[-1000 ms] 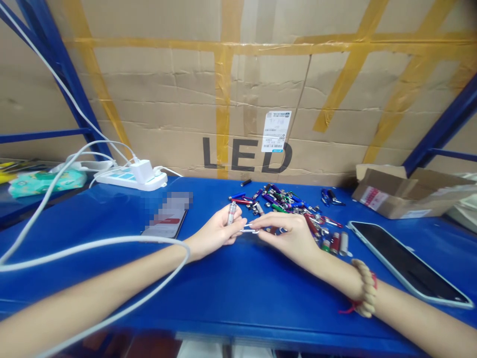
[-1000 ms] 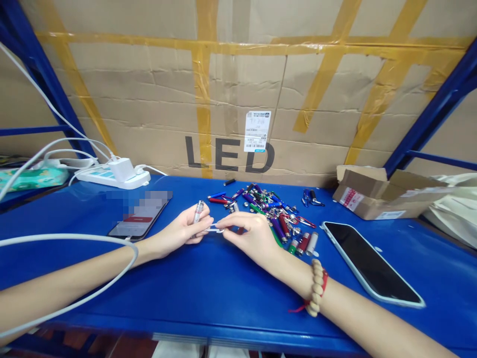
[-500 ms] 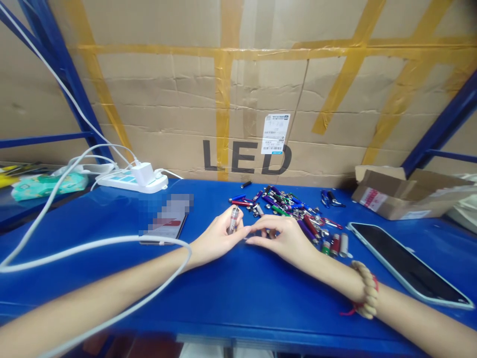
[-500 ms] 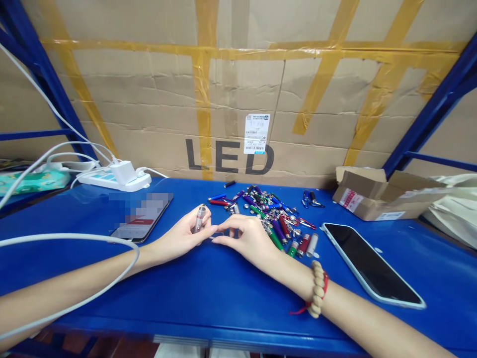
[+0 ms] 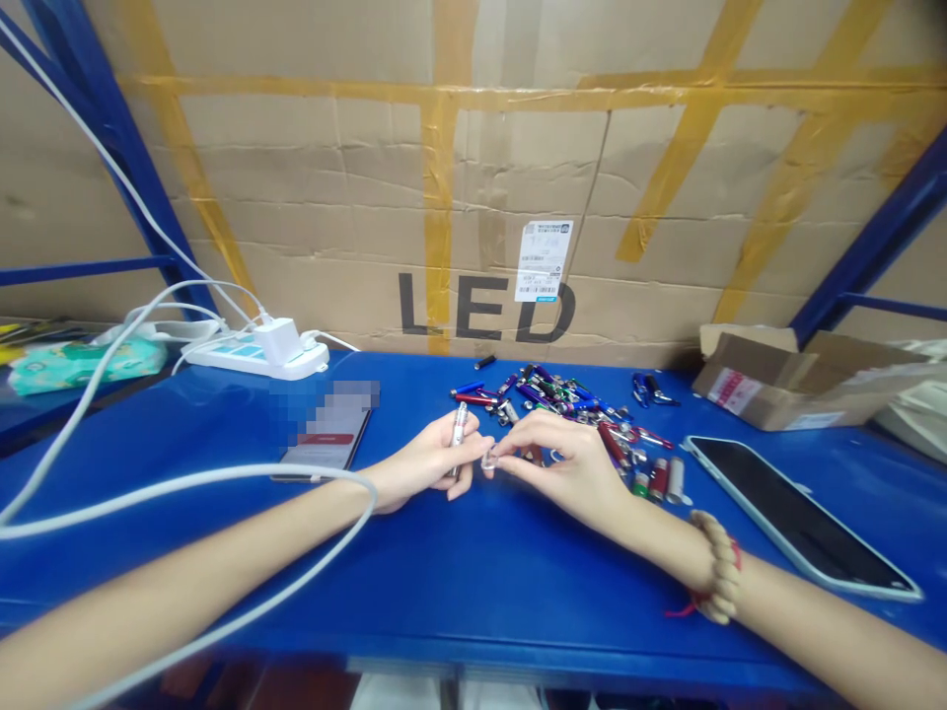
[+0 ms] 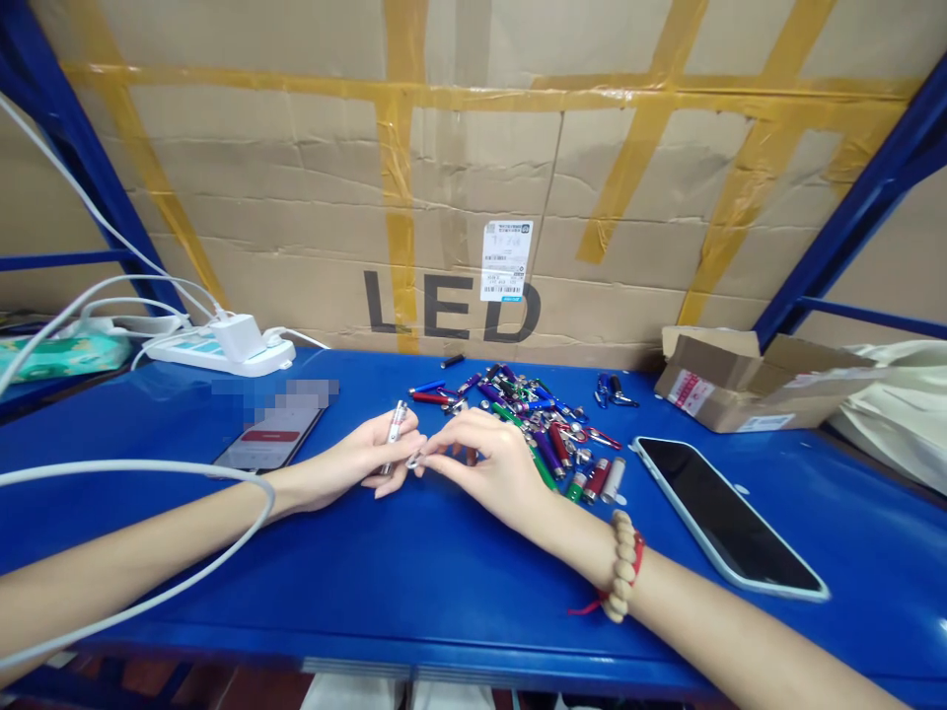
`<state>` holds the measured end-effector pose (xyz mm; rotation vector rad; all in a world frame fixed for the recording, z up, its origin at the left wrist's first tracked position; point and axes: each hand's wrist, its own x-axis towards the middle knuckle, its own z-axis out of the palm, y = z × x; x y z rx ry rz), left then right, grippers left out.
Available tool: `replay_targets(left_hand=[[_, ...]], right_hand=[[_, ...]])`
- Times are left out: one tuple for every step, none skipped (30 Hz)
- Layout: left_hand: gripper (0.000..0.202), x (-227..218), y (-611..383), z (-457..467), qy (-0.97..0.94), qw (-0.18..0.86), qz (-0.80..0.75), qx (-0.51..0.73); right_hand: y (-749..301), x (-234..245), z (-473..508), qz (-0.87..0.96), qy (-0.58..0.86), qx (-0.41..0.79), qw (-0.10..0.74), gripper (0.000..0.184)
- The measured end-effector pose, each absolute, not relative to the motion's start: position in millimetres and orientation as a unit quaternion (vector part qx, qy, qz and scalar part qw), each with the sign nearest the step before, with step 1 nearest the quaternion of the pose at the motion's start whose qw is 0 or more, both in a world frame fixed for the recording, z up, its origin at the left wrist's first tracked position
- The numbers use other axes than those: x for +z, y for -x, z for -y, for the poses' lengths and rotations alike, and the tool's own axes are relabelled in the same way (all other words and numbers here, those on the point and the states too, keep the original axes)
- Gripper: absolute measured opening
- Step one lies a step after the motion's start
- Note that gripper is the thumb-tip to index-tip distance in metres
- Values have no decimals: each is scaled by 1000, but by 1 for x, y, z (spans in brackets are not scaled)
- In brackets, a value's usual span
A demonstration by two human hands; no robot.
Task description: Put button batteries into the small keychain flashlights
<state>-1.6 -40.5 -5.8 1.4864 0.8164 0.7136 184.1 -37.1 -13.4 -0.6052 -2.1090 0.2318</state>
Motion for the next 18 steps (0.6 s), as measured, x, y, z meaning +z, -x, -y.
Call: replay_targets(left_hand=[[36, -4, 2, 41, -636, 613, -348, 313], [36, -3, 2, 42, -628, 620, -346, 318], [36, -2, 2, 42, -620, 628, -344, 321], [37, -1, 2, 42, -612, 637, -342, 321], [37, 0, 2, 42, -605, 645, -339, 321], [38, 0, 2, 42, -601, 651, -336, 320], [38, 0, 2, 42, -601, 653, -331, 321], [38, -1, 3, 42, -602, 651, -329, 325], [38, -1, 3, 41, -604, 643, -329, 336], [39, -2, 2, 41, -605, 632, -334, 351], [39, -2, 2, 40, -604, 618, -343, 369], [40, -3, 2, 40, -603, 602, -354, 386], [40, -4, 2, 40, -602, 584, -366, 404], [39, -5, 1, 40, -603, 565, -376, 419], [38, -6, 0, 40, -607, 546, -384, 431], [36, -7, 0, 40, -612, 528, -390, 441], [34, -8, -1, 41, -620, 511, -392, 448], [33, -8, -1, 41, -629, 494, -394, 452]], right_hand=[[-184, -13, 38, 857, 237, 95, 448, 8], [-184, -13, 38, 860, 232, 100, 443, 8], [-184, -13, 38, 863, 230, 110, 436, 8], [-183, -12, 39, 866, 230, 122, 427, 8], [-183, -12, 39, 868, 232, 135, 419, 8], [-182, -12, 40, 868, 236, 147, 412, 9], [-182, -12, 40, 866, 243, 158, 408, 9], [-181, -12, 41, 863, 249, 164, 409, 10], [-180, -12, 41, 859, 255, 167, 411, 10], [-180, -13, 41, 857, 261, 166, 412, 12], [-180, -13, 42, 856, 267, 164, 411, 16], [-180, -14, 42, 857, 270, 160, 408, 23], [-180, -15, 41, 859, 273, 154, 404, 30], [-180, -15, 41, 861, 276, 145, 403, 36], [-180, -16, 41, 861, 280, 132, 404, 38], [-180, -17, 40, 861, 284, 116, 406, 37], [-180, -18, 40, 861, 288, 100, 407, 35], [-180, -18, 40, 862, 291, 85, 406, 32]])
